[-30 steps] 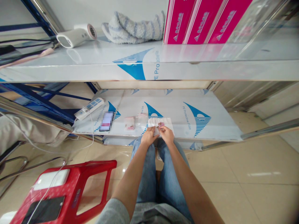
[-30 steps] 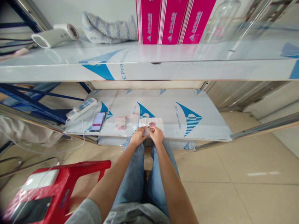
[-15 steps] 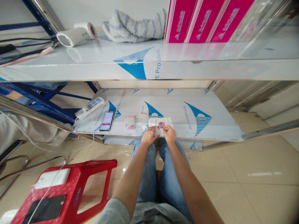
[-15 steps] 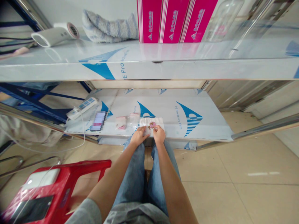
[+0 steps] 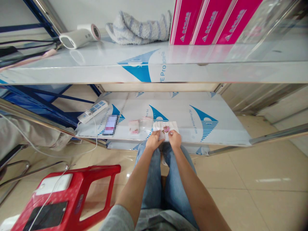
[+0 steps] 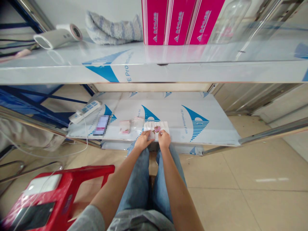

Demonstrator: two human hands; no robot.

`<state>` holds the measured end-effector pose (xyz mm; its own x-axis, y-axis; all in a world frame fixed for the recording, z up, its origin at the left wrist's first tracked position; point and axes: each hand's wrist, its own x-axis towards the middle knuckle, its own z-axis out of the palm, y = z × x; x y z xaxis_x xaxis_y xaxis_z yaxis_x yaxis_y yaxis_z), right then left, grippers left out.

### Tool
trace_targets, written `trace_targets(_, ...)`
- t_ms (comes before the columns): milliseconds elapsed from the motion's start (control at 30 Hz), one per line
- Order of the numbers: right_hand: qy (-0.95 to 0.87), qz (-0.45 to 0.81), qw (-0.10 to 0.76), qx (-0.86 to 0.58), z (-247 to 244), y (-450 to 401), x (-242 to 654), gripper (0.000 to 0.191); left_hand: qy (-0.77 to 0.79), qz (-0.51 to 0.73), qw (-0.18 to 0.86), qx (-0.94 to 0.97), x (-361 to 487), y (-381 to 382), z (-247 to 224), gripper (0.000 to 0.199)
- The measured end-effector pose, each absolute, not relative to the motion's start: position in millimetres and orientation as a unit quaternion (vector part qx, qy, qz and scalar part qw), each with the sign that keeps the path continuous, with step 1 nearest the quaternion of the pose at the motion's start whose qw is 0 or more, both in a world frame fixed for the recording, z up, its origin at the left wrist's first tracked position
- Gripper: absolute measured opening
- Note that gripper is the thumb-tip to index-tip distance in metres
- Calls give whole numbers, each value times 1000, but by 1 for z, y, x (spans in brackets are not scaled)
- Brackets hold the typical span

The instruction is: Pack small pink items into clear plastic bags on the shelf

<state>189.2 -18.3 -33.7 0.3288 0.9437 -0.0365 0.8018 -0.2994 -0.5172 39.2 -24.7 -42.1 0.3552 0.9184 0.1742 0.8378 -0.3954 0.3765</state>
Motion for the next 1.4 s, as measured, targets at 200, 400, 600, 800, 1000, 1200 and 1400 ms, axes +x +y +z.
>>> trace_targets(200,-570,182,244,-763,-32,-23,187,24,540,171,122,815,40,-25,-38,56)
trace_targets(400,-613,220,269,-709,-32,-25,183,24,543,168,130,813,40,-26,-36,54)
trace_targets(600,-580,177,265,-749,-31,-18,189,30,536,169,124,818,39,-26,-37,56)
trace_targets(800,-591,140,234,-759,-28,-10,190,29,538,171,130,815,39,-26,-35,56)
trace_targets(1000,-579,121,209,-779,-29,-17,183,25,538,170,130,815,39,-25,-35,57)
trace_targets(1200,-570,120,195,-789,-30,-19,182,25,540,169,132,814,40,-25,-37,55)
trace_targets(1400,-576,117,191,-786,-30,-20,182,24,538,173,128,815,39,-25,-37,57)
